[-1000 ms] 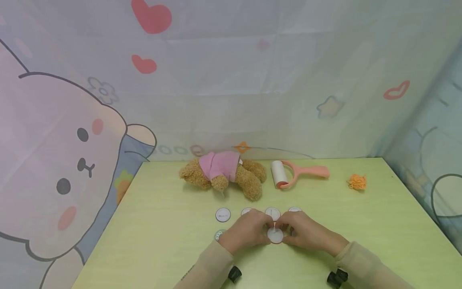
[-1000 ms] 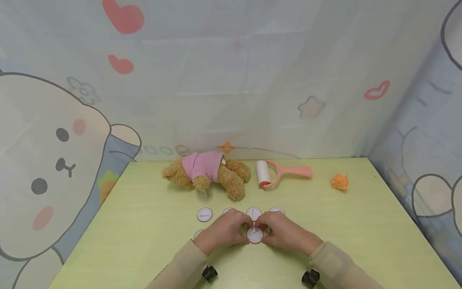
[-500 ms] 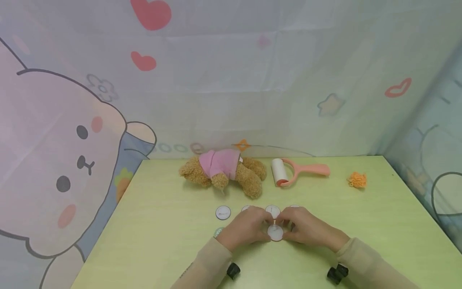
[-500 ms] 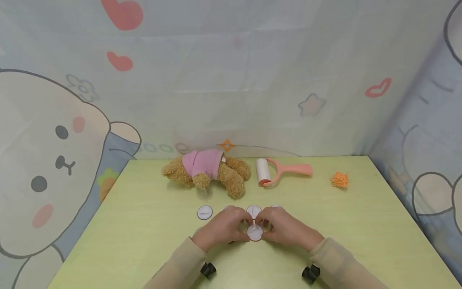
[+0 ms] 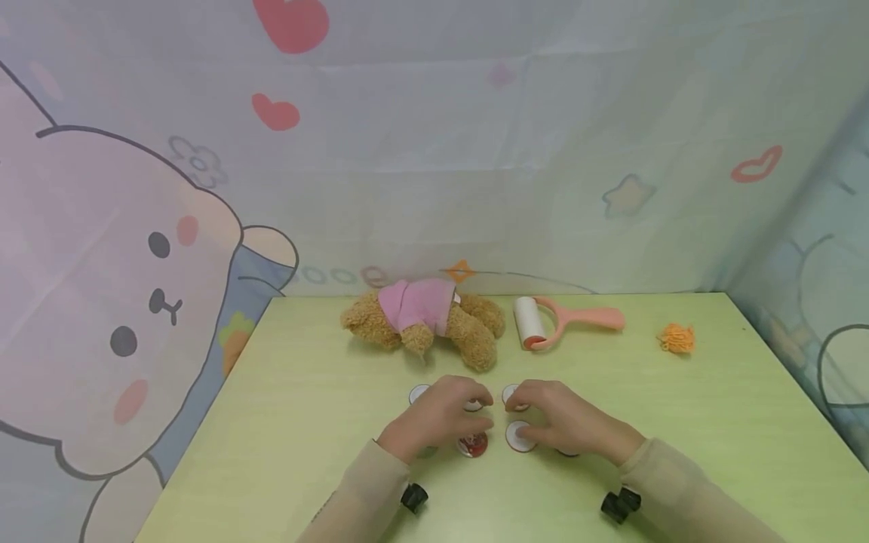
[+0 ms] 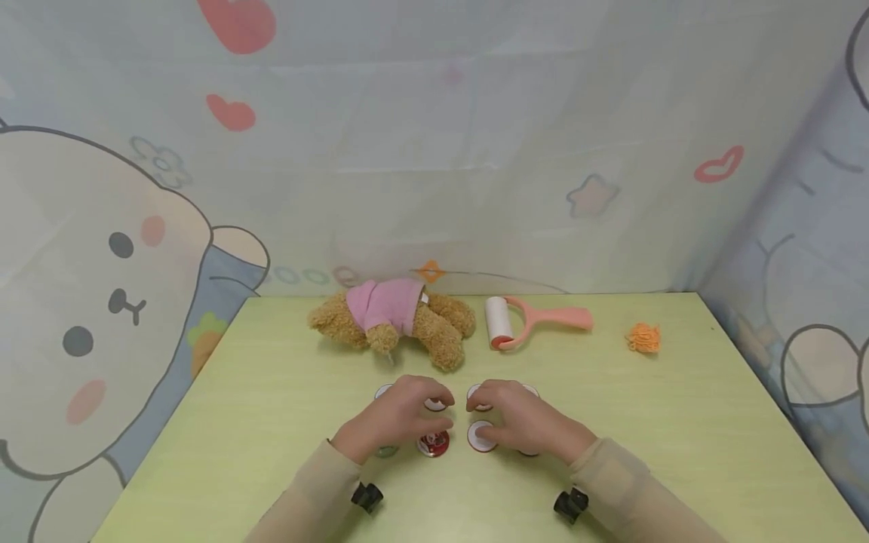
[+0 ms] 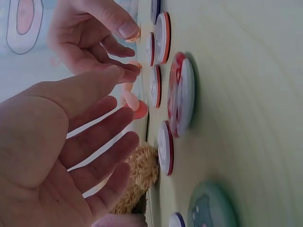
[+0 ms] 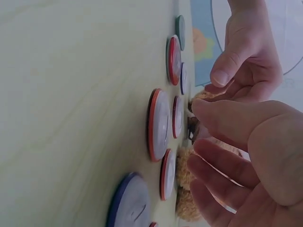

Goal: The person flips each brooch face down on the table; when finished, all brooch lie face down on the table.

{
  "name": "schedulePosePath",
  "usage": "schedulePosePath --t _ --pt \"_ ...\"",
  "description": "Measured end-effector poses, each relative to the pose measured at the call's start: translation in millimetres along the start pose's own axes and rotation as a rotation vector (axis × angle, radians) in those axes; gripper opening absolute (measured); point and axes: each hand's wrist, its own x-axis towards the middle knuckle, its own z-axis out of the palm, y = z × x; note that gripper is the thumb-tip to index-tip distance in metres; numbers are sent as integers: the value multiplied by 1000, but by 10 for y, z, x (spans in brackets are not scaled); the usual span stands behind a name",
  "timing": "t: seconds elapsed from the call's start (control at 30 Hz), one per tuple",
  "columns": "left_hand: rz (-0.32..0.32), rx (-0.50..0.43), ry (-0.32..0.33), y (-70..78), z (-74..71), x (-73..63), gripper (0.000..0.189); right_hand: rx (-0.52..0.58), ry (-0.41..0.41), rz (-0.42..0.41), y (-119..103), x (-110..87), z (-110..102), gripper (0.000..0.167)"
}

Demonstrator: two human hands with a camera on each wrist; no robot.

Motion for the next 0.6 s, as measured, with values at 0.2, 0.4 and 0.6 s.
schedulePosePath --t 0.2,0.4,0.6 --pt "24 6 0 -99 -45 -117 31 24 -14 -29 -59 96 60 26" --pt "-12 52 -30 -139 -55 -208 36 8 -45 -9 -119 174 140 27" --pt "-2 95 -33 -168 -41 -267 37 -42 -73 -5 -171 241 203 32"
